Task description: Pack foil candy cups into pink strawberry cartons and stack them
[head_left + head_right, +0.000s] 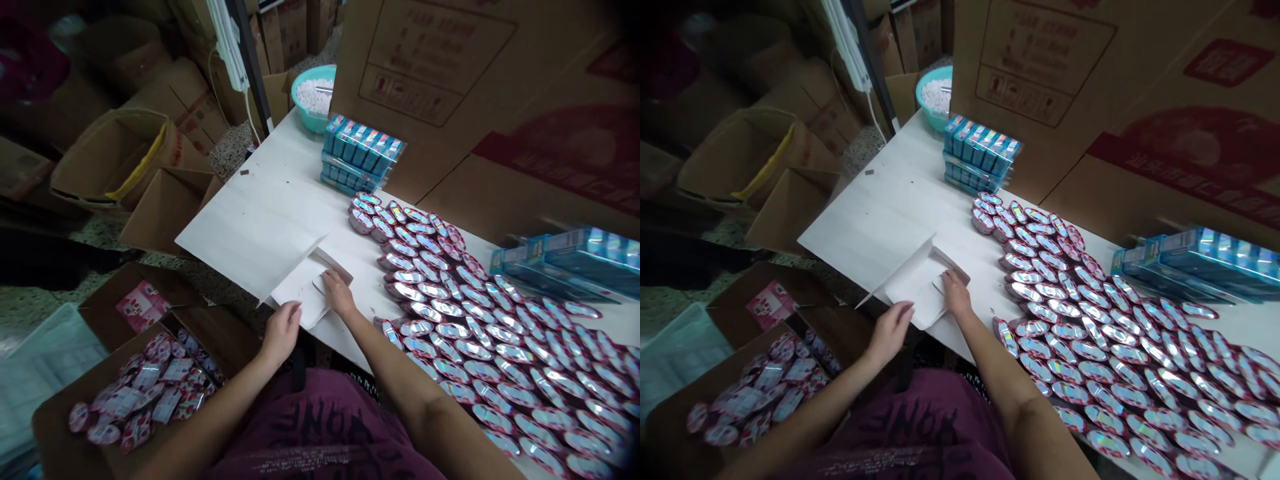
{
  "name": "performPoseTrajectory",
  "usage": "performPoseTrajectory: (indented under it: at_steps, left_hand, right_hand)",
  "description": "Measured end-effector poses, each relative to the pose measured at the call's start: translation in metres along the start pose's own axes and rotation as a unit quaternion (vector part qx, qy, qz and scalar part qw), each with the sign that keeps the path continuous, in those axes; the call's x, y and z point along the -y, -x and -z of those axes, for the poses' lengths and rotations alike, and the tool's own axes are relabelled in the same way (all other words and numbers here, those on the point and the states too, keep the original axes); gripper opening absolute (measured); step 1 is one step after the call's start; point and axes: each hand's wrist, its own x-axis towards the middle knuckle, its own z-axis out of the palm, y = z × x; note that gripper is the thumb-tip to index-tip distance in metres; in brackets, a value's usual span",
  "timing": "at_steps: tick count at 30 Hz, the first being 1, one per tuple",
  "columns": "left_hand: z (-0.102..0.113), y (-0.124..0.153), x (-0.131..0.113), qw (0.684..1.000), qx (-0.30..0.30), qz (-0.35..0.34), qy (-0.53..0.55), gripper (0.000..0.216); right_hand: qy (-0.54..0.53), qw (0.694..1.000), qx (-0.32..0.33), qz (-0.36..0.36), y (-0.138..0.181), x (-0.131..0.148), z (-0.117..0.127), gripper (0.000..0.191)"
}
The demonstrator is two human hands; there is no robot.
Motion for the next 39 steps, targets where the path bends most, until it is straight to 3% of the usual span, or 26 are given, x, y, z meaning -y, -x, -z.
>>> performPoseTrajectory:
  at_steps: [1, 4, 8, 12, 20, 28, 34, 36, 39]
  left_hand:
    - [-0.016, -0.014, -0.003, 0.999, 0.021, -0.02, -0.029, 0.022]
    - [-0.057, -0.066, -0.003, 0.99, 0.048, 0.057, -0.122, 0.028]
    - [-0.081, -0.102, 0.015, 0.982, 0.067, 0.112, -0.134, 0.021]
    - [-0.081, -0.098, 0.031, 0.98, 0.097, 0.129, -0.114, 0.017]
    - [-0.09, -0.108, 0.044, 0.98, 0.081, 0.128, -0.13, 0.014]
    - [-0.079, -0.112, 0.043, 0.972, 0.157, 0.046, -0.167, 0.016]
    - [-0.071, -0.098, 0.032, 0.956, 0.169, -0.021, -0.238, 0.038]
    - [-0.072, -0.087, 0.029, 0.934, 0.204, -0.08, -0.282, 0.048]
    - [-0.075, -0.078, 0.029, 0.838, 0.334, -0.161, -0.4, 0.064]
  right_hand:
    - [-0.015, 1.0, -0.003, -0.003, 0.001, 0.0, 0.0, 0.053]
    - [-0.035, 0.999, 0.006, -0.004, 0.002, 0.001, 0.0, 0.053]
    - [-0.025, 0.998, 0.061, -0.01, 0.002, 0.0, 0.005, 0.064]
    - [-0.01, 0.994, 0.105, -0.031, -0.003, 0.0, 0.01, 0.068]
    - [0.005, 0.996, 0.089, -0.025, -0.011, -0.003, 0.014, 0.053]
    - [0.055, 0.995, 0.078, 0.007, -0.012, -0.012, 0.01, 0.048]
    - [0.091, 0.992, 0.065, 0.056, 0.008, -0.01, 0.01, 0.048]
    - [0.093, 0.993, 0.033, 0.07, 0.029, -0.007, 0.011, 0.045]
    - [0.081, 0.992, -0.056, 0.079, 0.08, -0.004, 0.013, 0.041]
